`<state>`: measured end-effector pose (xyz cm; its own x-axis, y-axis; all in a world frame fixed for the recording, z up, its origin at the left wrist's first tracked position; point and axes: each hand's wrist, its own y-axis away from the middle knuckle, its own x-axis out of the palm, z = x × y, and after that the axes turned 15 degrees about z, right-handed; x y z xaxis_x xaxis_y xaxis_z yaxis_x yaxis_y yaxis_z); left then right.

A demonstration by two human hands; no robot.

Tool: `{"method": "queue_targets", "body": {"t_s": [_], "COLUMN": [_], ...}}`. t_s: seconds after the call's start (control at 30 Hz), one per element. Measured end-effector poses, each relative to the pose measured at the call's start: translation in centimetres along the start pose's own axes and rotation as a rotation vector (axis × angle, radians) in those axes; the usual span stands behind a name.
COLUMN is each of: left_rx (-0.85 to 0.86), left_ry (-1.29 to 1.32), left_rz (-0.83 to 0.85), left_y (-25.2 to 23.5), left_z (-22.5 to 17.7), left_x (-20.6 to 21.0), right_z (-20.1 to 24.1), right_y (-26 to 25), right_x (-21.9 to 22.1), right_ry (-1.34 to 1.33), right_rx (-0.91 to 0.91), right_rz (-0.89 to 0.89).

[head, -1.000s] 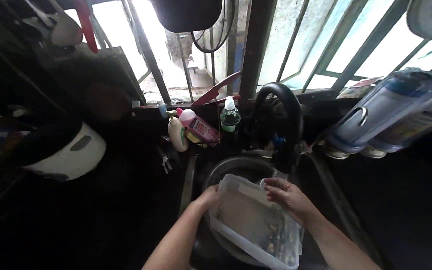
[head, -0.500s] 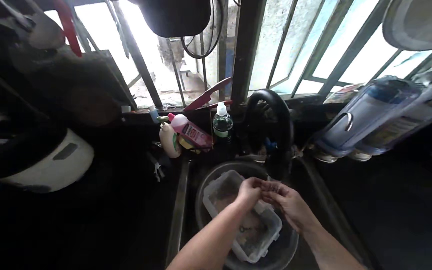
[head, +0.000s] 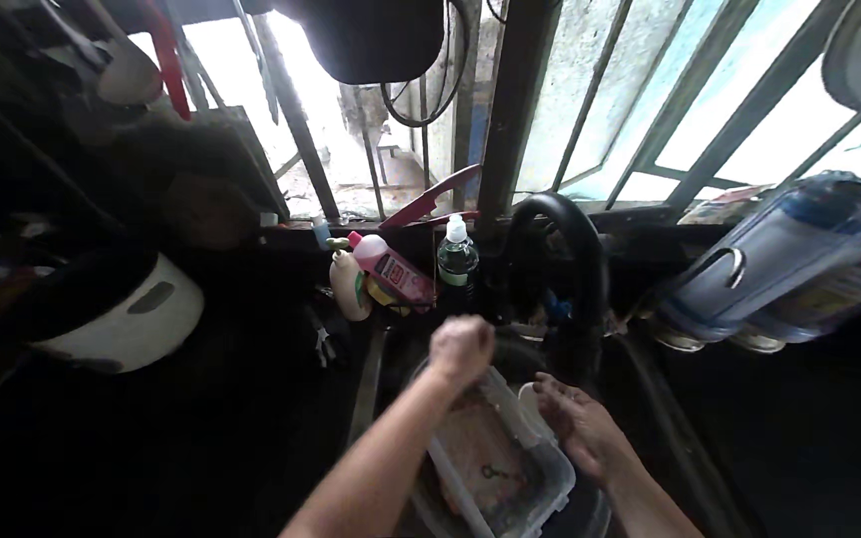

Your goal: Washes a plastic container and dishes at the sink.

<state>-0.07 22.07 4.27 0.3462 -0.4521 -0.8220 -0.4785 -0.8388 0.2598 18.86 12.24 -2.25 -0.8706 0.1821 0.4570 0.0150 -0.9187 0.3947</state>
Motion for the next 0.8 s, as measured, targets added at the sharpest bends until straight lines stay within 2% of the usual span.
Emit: {"method": "queue_targets", "body": {"t_s": [0.07,0.13,0.2,0.3,0.37,0.43,0.5,0.67,0.8], "left_rx": [-0.034,-0.135,-0.245,-0.465,-0.528,-0.467,-0.416,-0.453,-0.379], "left_ry": [-0.138,-0.249,-0.352,-0.349,-0.216,-0.11,-0.121,-0.225,-0.071], "left_rz": [-0.222,-0.338,-0.337,-0.167,-0.046,0.069,0.139,0.252,0.201], "left_y": [-1.8,-2.7,-3.2,-4.5,-5.9,-7.4,-8.2,-8.6,-9.3], "left_z": [3.3,5.5,7.5,10.2,12.6,15.2,16.0,15.7,17.6], "left_x": [-4.5,-10.1,-15.0,-19.6,-21.0,-21.8,-22.2,-22.9,-23.3], "right_z": [0.2,0.4,-0.2,-1.5,-2.3,-2.8,-2.8,-2.7,-3.2], "right_y": [0.0,0.0,0.1,0.3,0.3,0.0,-0.3,-0.8,-0.5], "right_x": [0.3,0.8,1.0,0.9,0.7,0.5,0.2,0.0,1.0], "right_ry": [0.023,0.046,0.069,0.135,0.155,0.157,0.147,0.173,0.243], "right_rx": [0.02,0.068,0.112,0.124,0.091,0.056,0.049,0.078,0.134], "right_rz": [0.033,0.029,0.024,0.006,0.03,0.085,0.103,0.073,0.084]}}
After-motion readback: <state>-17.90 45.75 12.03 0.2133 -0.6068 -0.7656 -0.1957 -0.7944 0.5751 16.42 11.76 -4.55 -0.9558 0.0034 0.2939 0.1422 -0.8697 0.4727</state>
